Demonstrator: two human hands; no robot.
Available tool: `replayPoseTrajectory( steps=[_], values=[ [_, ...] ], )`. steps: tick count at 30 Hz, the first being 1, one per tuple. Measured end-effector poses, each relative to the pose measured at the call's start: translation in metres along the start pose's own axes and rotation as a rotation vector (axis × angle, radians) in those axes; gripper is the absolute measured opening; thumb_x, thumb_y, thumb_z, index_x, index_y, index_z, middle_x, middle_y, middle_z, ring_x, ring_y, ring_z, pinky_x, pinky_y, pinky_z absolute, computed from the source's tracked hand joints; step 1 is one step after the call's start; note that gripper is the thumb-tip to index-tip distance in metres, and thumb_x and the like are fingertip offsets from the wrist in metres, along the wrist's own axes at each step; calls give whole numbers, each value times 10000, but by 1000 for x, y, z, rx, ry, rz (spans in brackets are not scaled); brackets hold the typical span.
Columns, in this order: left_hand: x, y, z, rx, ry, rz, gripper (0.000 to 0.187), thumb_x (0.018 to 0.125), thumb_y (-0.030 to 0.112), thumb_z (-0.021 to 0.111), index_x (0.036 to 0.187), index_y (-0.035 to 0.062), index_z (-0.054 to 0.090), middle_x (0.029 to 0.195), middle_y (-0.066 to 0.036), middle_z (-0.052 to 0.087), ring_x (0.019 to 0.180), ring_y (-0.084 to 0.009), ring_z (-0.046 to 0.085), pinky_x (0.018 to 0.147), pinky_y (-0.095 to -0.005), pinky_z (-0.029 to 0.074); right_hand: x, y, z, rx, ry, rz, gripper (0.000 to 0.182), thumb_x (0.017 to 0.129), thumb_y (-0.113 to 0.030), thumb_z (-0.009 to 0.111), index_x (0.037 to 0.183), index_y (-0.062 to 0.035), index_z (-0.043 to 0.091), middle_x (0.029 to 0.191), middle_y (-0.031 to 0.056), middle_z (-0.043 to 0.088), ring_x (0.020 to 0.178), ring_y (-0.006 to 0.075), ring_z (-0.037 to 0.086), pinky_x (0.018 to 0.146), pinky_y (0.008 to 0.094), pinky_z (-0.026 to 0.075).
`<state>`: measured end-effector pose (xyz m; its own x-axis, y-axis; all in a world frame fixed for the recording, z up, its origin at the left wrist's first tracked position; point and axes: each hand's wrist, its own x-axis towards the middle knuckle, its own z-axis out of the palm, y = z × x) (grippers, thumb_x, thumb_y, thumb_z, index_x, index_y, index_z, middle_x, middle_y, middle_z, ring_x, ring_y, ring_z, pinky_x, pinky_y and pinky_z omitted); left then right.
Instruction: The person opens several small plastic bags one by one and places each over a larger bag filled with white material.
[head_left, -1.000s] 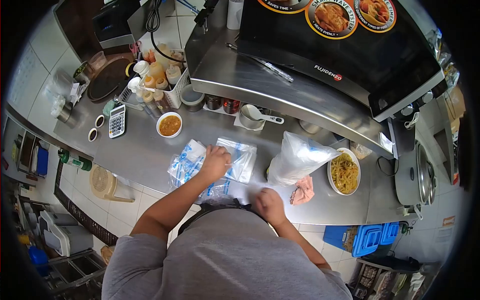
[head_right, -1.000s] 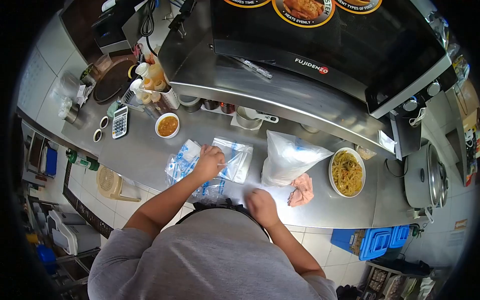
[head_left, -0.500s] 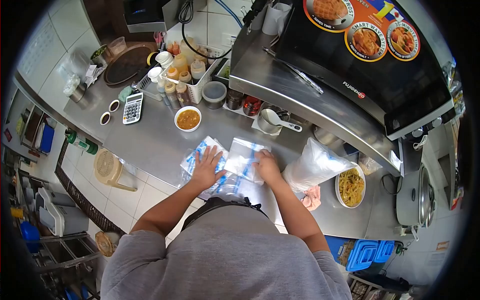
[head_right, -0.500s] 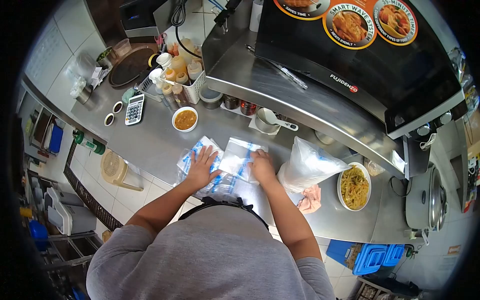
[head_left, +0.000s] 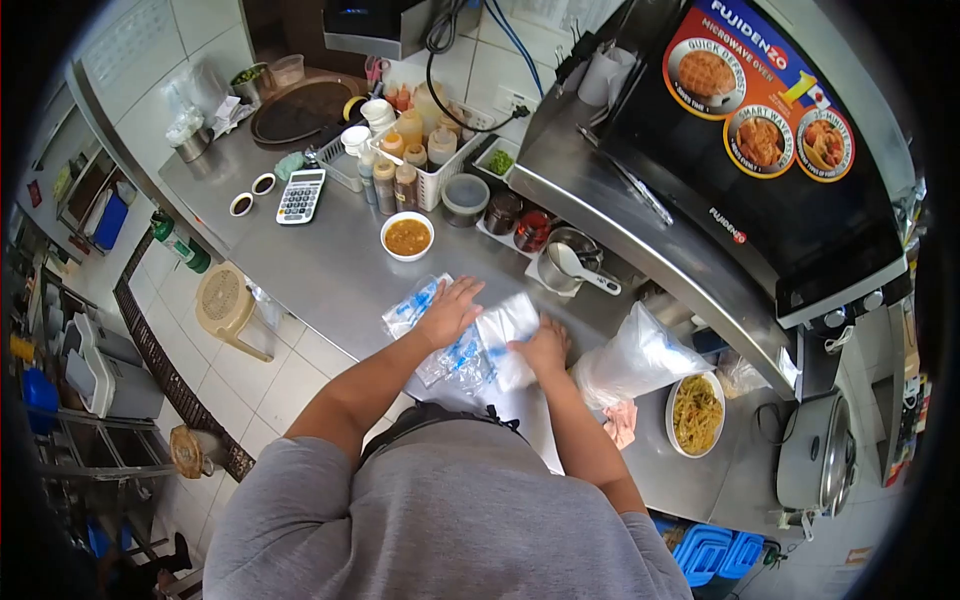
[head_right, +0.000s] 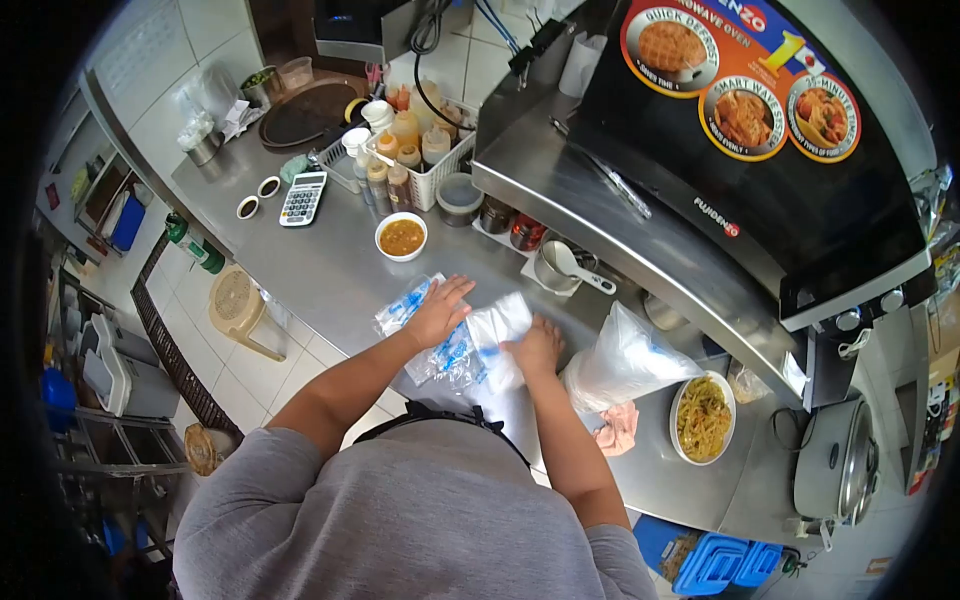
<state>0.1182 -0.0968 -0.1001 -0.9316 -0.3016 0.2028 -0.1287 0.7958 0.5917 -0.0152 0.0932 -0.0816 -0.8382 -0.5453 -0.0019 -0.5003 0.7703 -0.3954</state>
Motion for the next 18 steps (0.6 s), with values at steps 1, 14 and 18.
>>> replayPoseTrajectory(
  steps=[1, 14, 18],
  values=[
    [0, -1, -6, 9, 99, -34, 512, 912, 246, 535, 1385, 91, 416, 1446, -181, 350, 1386, -338, 259, 1133, -511, 184, -2, -4, -9, -22, -219, 77, 753, 583, -358, 848, 1154, 38, 557, 1143, 258, 607, 1097, 393, 572, 971, 409, 432],
    [-48, 12, -31, 178, 9, -726, 580, 792, 268, 685, 1304, 96, 474, 1236, -165, 503, 1147, -349, 490, 973, -461, 406, -33, -66, -105, 808, -353, 81, 452, 714, -3, 754, 1117, 61, 561, 973, 108, 676, 835, 167, 643, 735, 302, 520],
    [-55, -9, -37, 93, -6, -686, 596, 809, 277, 670, 1329, 95, 443, 1251, -168, 489, 1167, -341, 474, 983, -468, 397, -6, -43, 11, 392, -110, -187, 613, 630, -115, 830, 1135, 23, 512, 1073, 209, 624, 918, 313, 622, 809, 335, 491]
  ],
)
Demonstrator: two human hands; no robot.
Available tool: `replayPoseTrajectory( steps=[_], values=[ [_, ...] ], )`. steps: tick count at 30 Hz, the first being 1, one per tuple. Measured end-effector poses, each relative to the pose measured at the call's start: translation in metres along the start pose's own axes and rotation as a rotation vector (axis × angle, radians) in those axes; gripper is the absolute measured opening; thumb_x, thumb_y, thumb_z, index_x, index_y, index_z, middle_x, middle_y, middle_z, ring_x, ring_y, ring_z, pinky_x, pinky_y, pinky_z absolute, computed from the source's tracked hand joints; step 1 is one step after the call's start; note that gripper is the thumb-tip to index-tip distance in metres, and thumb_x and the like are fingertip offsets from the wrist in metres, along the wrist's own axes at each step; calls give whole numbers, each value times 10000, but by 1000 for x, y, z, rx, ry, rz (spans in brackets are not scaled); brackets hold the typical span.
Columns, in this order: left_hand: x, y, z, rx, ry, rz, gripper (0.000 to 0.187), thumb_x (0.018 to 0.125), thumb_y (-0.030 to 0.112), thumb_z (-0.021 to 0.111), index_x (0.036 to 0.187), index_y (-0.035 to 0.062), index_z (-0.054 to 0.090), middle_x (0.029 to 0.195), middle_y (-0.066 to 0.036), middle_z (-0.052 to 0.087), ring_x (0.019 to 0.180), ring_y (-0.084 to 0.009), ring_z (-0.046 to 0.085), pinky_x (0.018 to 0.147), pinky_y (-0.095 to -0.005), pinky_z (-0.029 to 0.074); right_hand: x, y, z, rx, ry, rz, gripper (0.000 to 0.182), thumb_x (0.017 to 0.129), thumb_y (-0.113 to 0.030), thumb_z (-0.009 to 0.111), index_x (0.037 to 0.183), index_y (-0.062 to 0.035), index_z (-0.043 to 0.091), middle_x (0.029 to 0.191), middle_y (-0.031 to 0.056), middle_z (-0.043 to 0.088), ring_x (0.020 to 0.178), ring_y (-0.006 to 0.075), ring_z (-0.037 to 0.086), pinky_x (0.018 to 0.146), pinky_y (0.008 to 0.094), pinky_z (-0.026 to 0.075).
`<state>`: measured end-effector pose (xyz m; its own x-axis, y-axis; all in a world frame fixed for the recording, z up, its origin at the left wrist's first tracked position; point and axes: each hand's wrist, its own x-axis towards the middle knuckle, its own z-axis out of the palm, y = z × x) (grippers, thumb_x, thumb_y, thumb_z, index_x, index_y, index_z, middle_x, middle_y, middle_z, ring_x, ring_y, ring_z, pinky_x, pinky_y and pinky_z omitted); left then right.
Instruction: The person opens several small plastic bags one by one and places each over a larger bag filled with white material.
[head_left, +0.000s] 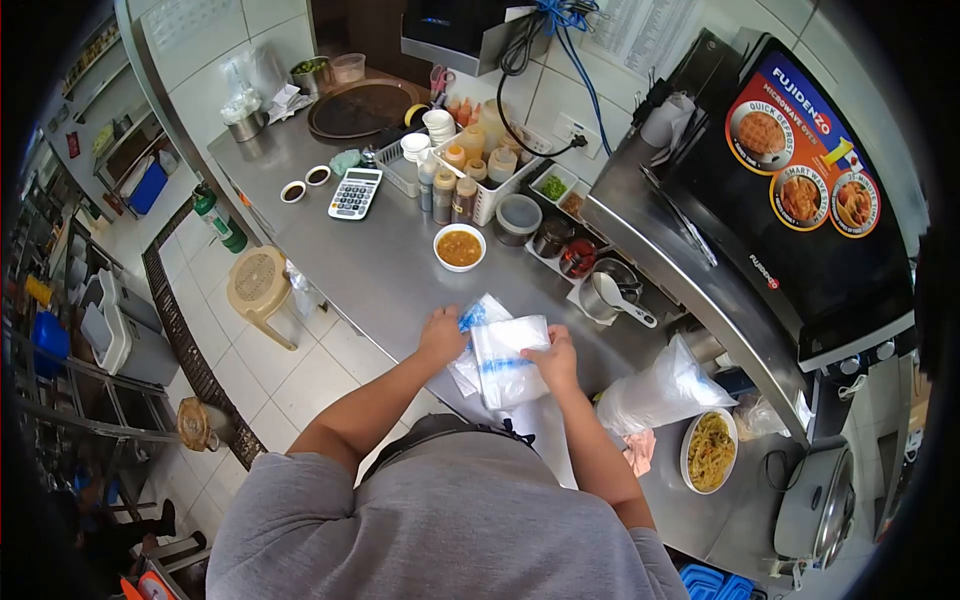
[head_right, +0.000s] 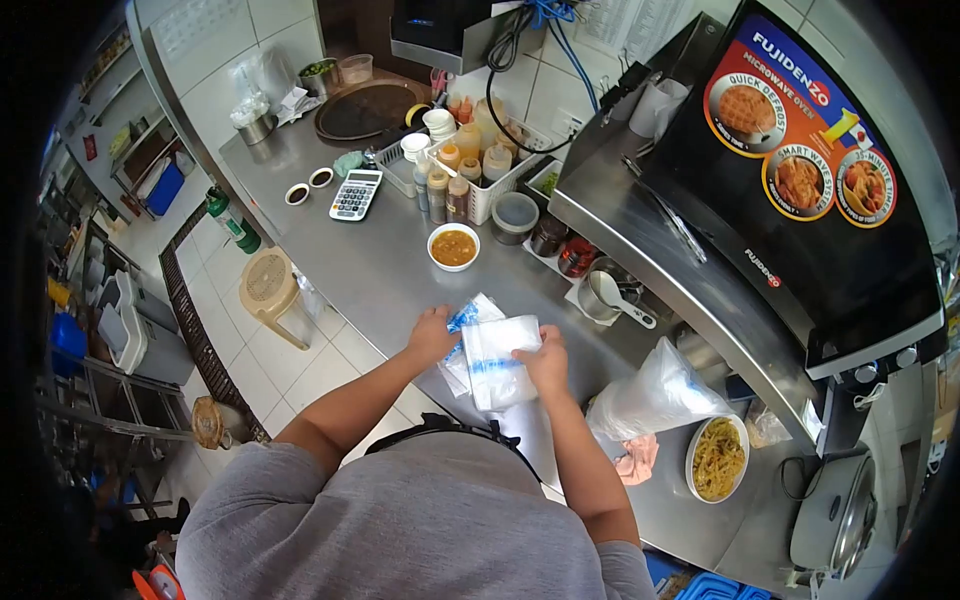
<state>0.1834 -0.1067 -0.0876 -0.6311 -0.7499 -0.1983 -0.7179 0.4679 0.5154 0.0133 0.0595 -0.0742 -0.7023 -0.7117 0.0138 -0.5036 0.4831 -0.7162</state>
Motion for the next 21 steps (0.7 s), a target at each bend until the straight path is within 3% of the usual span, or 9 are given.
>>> replayPoseTrajectory(
  steps=[3, 5, 8, 11, 14, 16, 18, 20, 21],
  values=[
    [-9, 1, -18, -145, 162, 32, 625, 811, 289, 674, 1367, 130, 436, 1294, -172, 488, 1235, -345, 441, 1033, -493, 353, -2, -13, 4, 2, 99, -21, 664, 685, -232, 790, 1226, 9, 491, 1277, 237, 501, 1096, 361, 506, 948, 392, 407],
    [-26, 17, -25, 69, 248, 474, 631, 828, 331, 652, 1388, 152, 423, 1377, -143, 436, 1310, -340, 368, 1080, -518, 284, -11, -20, 11, -182, 259, -72, 650, 715, -262, 762, 1239, 9, 490, 1314, 232, 468, 1148, 371, 464, 985, 425, 365],
    [-43, 26, -7, 246, -104, 587, 618, 835, 371, 637, 1384, 170, 437, 1440, -104, 382, 1363, -330, 299, 1103, -526, 233, -29, -13, 27, -419, 346, -69, 514, 811, -300, 657, 1229, -22, 546, 1371, 198, 423, 1249, 381, 381, 1060, 549, 239],
    [-60, 41, 0, 202, -180, 464, 637, 817, 401, 650, 1365, 138, 458, 1385, -138, 413, 1321, -332, 338, 1072, -509, 275, -36, -9, 30, -558, 247, -391, 199, 834, -206, 601, 968, -81, 677, 1336, 124, 487, 1263, 344, 395, 1088, 559, 210],
    [-59, 49, -10, 150, -181, 378, 667, 763, 346, 717, 1322, 63, 488, 1339, -172, 442, 1235, -333, 405, 996, -483, 328, -34, -36, 13, -467, 263, -529, 124, 810, -171, 619, 874, -72, 658, 1240, 125, 548, 1207, 336, 448, 1067, 553, 249],
    [-50, 52, -17, -174, 124, 392, 673, 733, 271, 750, 1314, 57, 487, 1372, -168, 407, 1239, -339, 394, 985, -469, 331, -43, -57, 2, -326, 323, -544, 99, 776, -108, 653, 861, -66, 625, 1120, 123, 594, 1076, 332, 533, 1010, 492, 357],
    [-36, 55, -32, -312, 300, 564, 472, 730, 206, 753, 1150, 55, 597, 1236, -144, 541, 1143, -320, 498, 949, -453, 369, -59, -77, -15, 29, 127, -335, 202, 726, -65, 697, 907, -51, 610, 1057, 131, 599, 963, 338, 571, 907, 415, 446],
    [-36, 55, -60, -479, -229, 597, 233, 752, 170, 739, 929, 45, 652, 980, -100, 656, 964, -257, 612, 874, -397, 437, -72, -92, -38, 75, 176, -286, 263, 722, -82, 742, 926, -26, 587, 998, 120, 618, 880, 277, 599, 799, 345, 479],
    [-50, 66, -76, -658, -230, 566, 127, 782, 134, 726, 782, 37, 643, 781, -58, 665, 792, -181, 638, 755, -326, 471, -77, -90, -47, 179, 136, -155, 276, 717, -105, 769, 903, -18, 586, 961, 102, 625, 852, 231, 594, 764, 328, 472]
  ],
)
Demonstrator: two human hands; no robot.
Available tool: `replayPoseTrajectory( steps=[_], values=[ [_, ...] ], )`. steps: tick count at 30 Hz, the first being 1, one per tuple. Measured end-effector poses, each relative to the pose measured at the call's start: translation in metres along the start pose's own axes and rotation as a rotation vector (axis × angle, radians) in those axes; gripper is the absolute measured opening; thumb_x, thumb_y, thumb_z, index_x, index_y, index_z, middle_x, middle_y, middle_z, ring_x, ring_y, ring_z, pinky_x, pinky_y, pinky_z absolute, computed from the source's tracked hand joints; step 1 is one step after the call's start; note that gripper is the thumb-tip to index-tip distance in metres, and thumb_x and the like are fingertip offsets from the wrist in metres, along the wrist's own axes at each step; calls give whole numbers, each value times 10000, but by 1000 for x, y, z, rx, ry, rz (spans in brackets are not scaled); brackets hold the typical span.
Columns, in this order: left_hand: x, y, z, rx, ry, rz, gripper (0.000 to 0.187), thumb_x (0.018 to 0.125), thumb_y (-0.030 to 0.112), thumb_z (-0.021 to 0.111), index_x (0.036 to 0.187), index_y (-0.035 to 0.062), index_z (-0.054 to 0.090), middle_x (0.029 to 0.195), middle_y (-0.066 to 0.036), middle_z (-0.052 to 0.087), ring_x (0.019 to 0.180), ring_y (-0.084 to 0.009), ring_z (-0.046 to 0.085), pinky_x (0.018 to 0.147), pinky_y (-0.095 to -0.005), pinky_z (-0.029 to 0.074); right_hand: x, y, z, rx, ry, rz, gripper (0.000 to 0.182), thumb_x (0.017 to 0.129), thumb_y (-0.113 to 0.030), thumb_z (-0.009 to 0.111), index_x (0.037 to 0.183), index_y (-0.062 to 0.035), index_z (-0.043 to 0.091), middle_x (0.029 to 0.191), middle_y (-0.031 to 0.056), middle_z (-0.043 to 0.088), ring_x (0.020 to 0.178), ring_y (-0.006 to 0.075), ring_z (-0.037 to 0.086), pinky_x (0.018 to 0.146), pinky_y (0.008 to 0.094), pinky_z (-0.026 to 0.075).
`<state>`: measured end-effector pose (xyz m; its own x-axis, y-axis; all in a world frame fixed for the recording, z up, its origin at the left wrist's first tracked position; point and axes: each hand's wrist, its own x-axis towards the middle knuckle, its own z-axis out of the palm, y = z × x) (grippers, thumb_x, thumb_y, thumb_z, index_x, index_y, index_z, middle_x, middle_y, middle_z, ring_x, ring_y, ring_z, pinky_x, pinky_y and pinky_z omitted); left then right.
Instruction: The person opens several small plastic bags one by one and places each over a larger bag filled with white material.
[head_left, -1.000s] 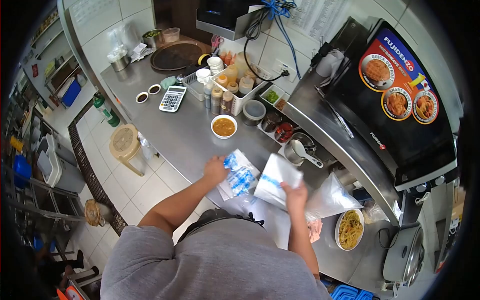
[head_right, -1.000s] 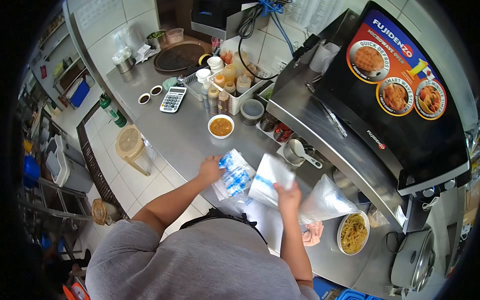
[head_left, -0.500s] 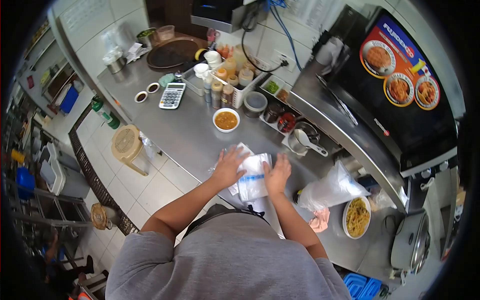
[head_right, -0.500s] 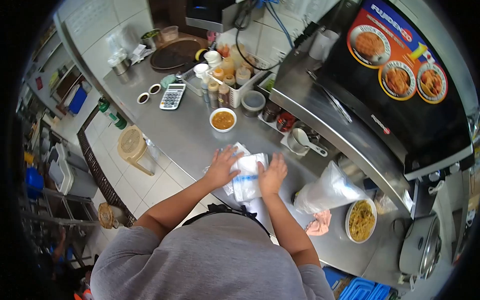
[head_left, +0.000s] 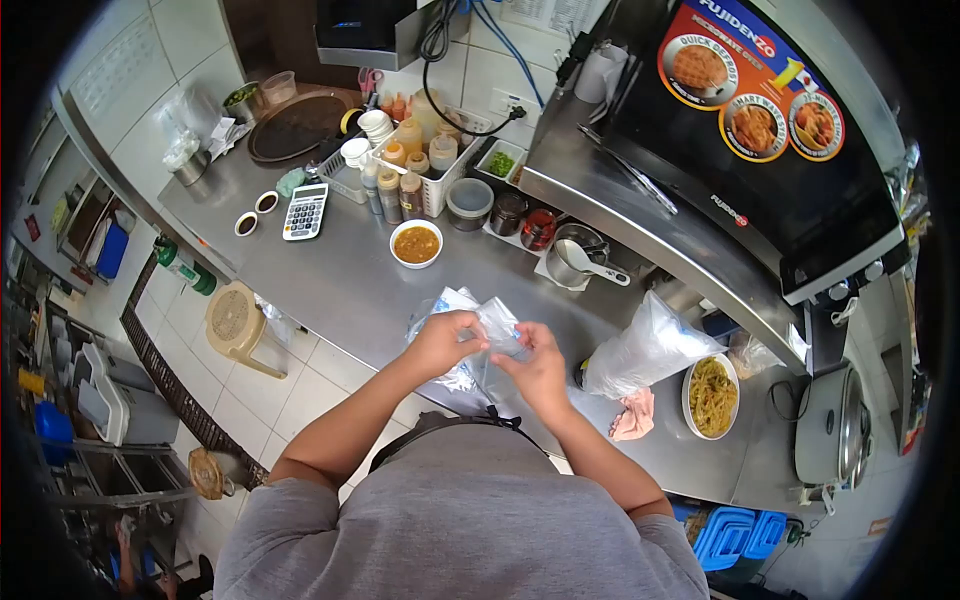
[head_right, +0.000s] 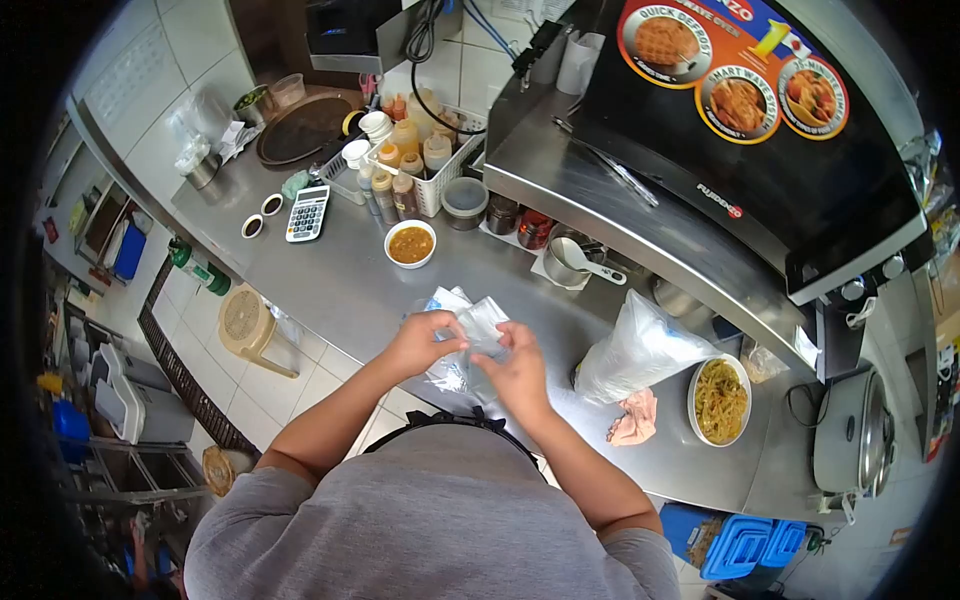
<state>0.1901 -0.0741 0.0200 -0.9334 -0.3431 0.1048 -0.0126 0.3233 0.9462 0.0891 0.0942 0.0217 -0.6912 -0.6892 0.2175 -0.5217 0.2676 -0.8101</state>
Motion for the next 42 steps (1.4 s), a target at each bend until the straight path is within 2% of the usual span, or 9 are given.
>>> replayPoseTrajectory(
  steps=[2, 6, 11, 14, 19, 25, 29, 31, 42],
  values=[
    [-11, 32, -10, -18, -22, -3, 112, 789, 117, 724, 798, 37, 645, 801, -56, 667, 792, -155, 629, 745, -304, 468, -5, -10, -31, 123, -119, 212, 266, 727, -115, 808, 837, -20, 586, 863, 37, 631, 769, 106, 557, 680, 257, 447],
    [-20, 82, -14, -106, -89, 114, 117, 783, 62, 739, 854, 31, 651, 854, -43, 657, 812, -121, 605, 757, -275, 459, -25, -32, -86, 393, -168, 177, 158, 778, -27, 754, 794, -41, 597, 812, -1, 632, 740, 59, 555, 666, 204, 434],
    [-7, 125, 26, -230, -197, 232, 267, 762, 31, 756, 1008, 33, 652, 974, -36, 633, 865, -109, 576, 794, -265, 447, -44, -76, -157, 392, -112, 219, 85, 826, -60, 716, 831, -18, 642, 830, 28, 659, 782, 85, 591, 723, 246, 482],
    [-2, 154, 68, -489, -377, 71, 310, 800, 91, 741, 1091, 46, 645, 965, -16, 633, 899, -79, 564, 817, -244, 444, -60, -80, -174, 269, -135, 183, 78, 872, -77, 670, 870, -2, 649, 853, 40, 661, 781, 87, 592, 716, 245, 484],
    [15, 142, 96, -414, -512, -99, 233, 836, 114, 712, 1047, 51, 636, 959, -4, 624, 866, -58, 555, 784, -205, 426, -80, -60, -196, 195, 23, 126, 147, 900, -112, 642, 972, 16, 655, 879, 57, 680, 815, 104, 602, 753, 249, 488],
    [22, 153, 120, -845, -604, -59, 144, 822, 10, 681, 924, 52, 587, 961, -53, 623, 903, -119, 593, 828, -267, 463, -92, -41, -185, 489, 375, -26, 117, 896, -123, 646, 841, -19, 643, 939, 78, 691, 890, 128, 616, 816, 274, 478],
    [22, 149, 134, -707, -615, -57, 169, 834, 17, 675, 964, 64, 578, 1004, -81, 635, 937, -153, 605, 845, -283, 467, -96, -36, -193, 505, 366, -66, 109, 893, -128, 649, 880, -20, 639, 992, 89, 678, 940, 147, 605, 864, 292, 458],
    [24, 145, 137, -748, -566, 22, 192, 842, 25, 671, 1002, 66, 573, 1010, -96, 644, 957, -170, 611, 872, -308, 479, -102, -25, -204, 456, 49, 47, 123, 872, -129, 672, 919, -21, 638, 1024, 93, 667, 960, 151, 601, 872, 288, 448],
    [21, 161, 133, -664, -453, -47, 225, 859, 52, 672, 1073, 19, 613, 1070, -72, 654, 985, -120, 601, 878, -266, 485, -91, -35, -219, 347, 148, -67, 95, 811, -105, 724, 846, -21, 696, 981, 85, 677, 899, 189, 617, 818, 305, 464]
  ],
)
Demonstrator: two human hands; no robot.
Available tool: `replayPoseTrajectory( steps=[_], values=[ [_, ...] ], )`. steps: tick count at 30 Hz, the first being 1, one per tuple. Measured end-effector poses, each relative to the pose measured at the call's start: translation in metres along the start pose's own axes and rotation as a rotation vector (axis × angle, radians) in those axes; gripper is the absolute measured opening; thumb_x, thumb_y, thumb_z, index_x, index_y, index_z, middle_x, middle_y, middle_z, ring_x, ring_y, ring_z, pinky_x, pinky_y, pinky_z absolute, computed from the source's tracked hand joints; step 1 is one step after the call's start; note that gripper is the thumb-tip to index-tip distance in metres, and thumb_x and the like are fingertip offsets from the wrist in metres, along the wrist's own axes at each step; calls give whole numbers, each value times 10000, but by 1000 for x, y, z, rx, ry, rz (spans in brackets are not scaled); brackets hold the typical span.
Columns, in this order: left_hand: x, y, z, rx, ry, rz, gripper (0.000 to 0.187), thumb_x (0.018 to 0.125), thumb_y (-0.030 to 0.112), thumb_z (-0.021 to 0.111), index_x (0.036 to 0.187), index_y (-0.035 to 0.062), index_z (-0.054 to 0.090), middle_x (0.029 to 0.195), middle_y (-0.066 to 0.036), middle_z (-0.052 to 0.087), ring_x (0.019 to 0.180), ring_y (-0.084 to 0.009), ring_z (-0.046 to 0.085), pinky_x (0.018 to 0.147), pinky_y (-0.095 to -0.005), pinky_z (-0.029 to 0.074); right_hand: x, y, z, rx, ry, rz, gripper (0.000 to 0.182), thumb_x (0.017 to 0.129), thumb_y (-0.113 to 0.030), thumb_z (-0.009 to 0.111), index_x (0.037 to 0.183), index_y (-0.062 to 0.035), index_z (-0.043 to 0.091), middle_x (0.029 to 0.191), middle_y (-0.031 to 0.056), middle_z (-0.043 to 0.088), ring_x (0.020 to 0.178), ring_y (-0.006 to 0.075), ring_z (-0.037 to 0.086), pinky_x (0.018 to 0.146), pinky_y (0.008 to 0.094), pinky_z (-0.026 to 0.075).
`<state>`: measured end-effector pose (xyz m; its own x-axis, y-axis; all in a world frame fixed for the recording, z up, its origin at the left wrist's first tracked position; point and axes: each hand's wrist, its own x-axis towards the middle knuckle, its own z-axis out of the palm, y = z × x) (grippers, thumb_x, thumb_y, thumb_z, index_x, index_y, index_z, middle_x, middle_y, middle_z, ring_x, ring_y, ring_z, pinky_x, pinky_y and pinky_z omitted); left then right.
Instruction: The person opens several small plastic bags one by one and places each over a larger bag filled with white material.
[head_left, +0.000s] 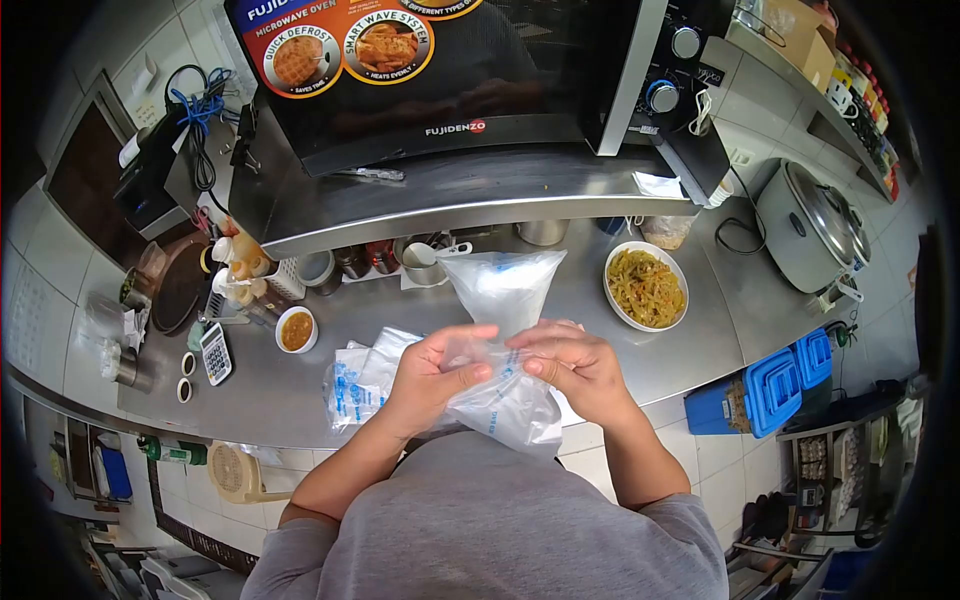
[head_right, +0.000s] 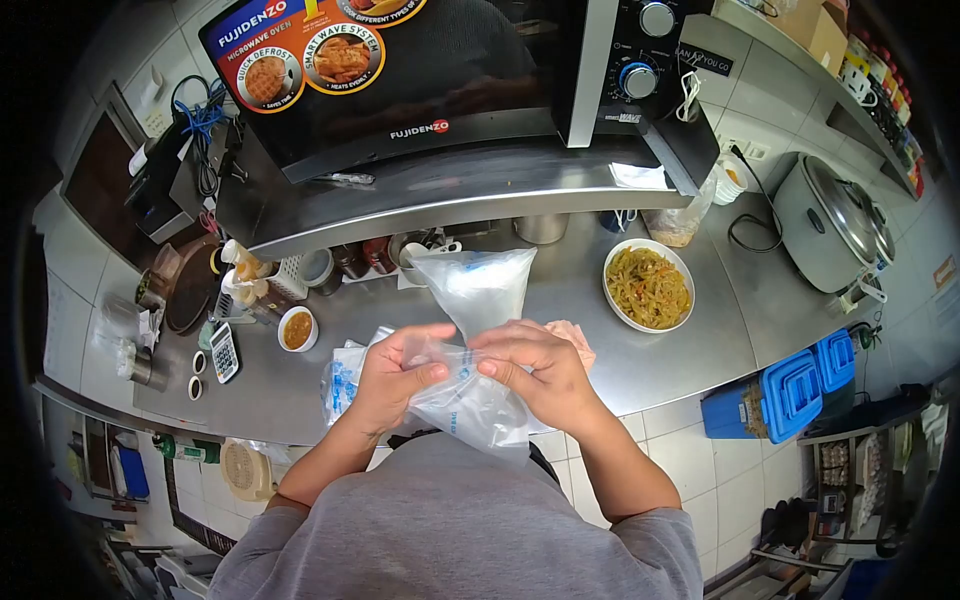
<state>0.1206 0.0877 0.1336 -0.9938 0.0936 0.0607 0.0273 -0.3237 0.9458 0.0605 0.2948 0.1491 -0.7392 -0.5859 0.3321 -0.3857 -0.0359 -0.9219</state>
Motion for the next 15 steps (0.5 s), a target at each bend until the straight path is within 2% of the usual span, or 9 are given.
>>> replayPoseTrajectory(
  steps=[2, 4, 6, 8, 9, 11, 12, 13, 15],
  values=[
    [-1, -5, -9, 31, -6, -16, 220, 861, 64, 675, 1070, 19, 624, 1042, -55, 656, 957, -104, 600, 849, -252, 485, 4, 0, 4, -191, 148, -306, 101, 810, -111, 727, 775, -22, 696, 915, 78, 686, 870, 194, 619, 815, 315, 468],
    [-1, -17, -22, 23, -176, -98, 181, 864, 84, 678, 1031, 25, 641, 959, -14, 652, 883, -68, 590, 775, -226, 475, 4, 2, 2, -86, 134, -313, 106, 830, -118, 709, 785, -22, 704, 887, 77, 688, 859, 186, 618, 810, 318, 470],
    [2, -23, -13, -103, -112, -119, 155, 853, 97, 691, 975, 21, 633, 912, -24, 641, 830, -82, 594, 737, -232, 476, 2, 13, -1, 17, 119, -319, 118, 851, -125, 692, 795, -22, 711, 858, 76, 690, 847, 179, 617, 805, 321, 473],
    [4, -21, -11, -227, -49, -142, 144, 842, 109, 703, 919, 16, 625, 865, -34, 629, 777, -96, 599, 699, -239, 477, -2, 28, -1, 326, -69, 6, 149, 875, -147, 668, 830, -15, 722, 833, 74, 690, 839, 169, 614, 798, 325, 477],
    [6, -15, -13, -341, -104, -163, 114, 855, 91, 681, 936, 30, 629, 883, -12, 634, 790, -72, 592, 714, -235, 477, -6, 27, 1, 325, -65, 3, 149, 875, -147, 668, 830, -15, 722, 833, 74, 690, 839, 169, 614, 798, 325, 477],
    [7, -12, -21, -454, -164, -184, 93, 869, 72, 659, 953, 44, 633, 900, 11, 640, 803, -48, 586, 729, -231, 477, -9, 21, 7, 92, -70, 265, 177, 892, -140, 646, 811, 1, 714, 832, 88, 688, 838, 163, 609, 796, 325, 479],
    [8, -17, -27, -401, -175, -178, 97, 870, 75, 653, 962, 50, 633, 899, 9, 638, 806, -55, 591, 730, -233, 479, -7, 20, 7, 28, -12, 87, 188, 894, -135, 641, 787, 3, 712, 842, 99, 689, 833, 179, 617, 780, 317, 484],
    [8, -20, -31, -350, -183, -172, 103, 872, 77, 647, 971, 55, 634, 897, 7, 636, 809, -62, 595, 730, -236, 482, -6, 21, 6, 26, -14, 86, 188, 894, -135, 641, 787, 3, 712, 842, 99, 689, 833, 179, 617, 780, 317, 484],
    [9, -12, -12, -270, -166, -216, 93, 870, 86, 650, 955, 60, 621, 881, 2, 635, 792, -62, 591, 716, -229, 477, -5, 27, 2, 336, 101, -97, 152, 890, -123, 644, 846, 12, 698, 832, 93, 681, 818, 191, 628, 770, 314, 490]
  ],
)
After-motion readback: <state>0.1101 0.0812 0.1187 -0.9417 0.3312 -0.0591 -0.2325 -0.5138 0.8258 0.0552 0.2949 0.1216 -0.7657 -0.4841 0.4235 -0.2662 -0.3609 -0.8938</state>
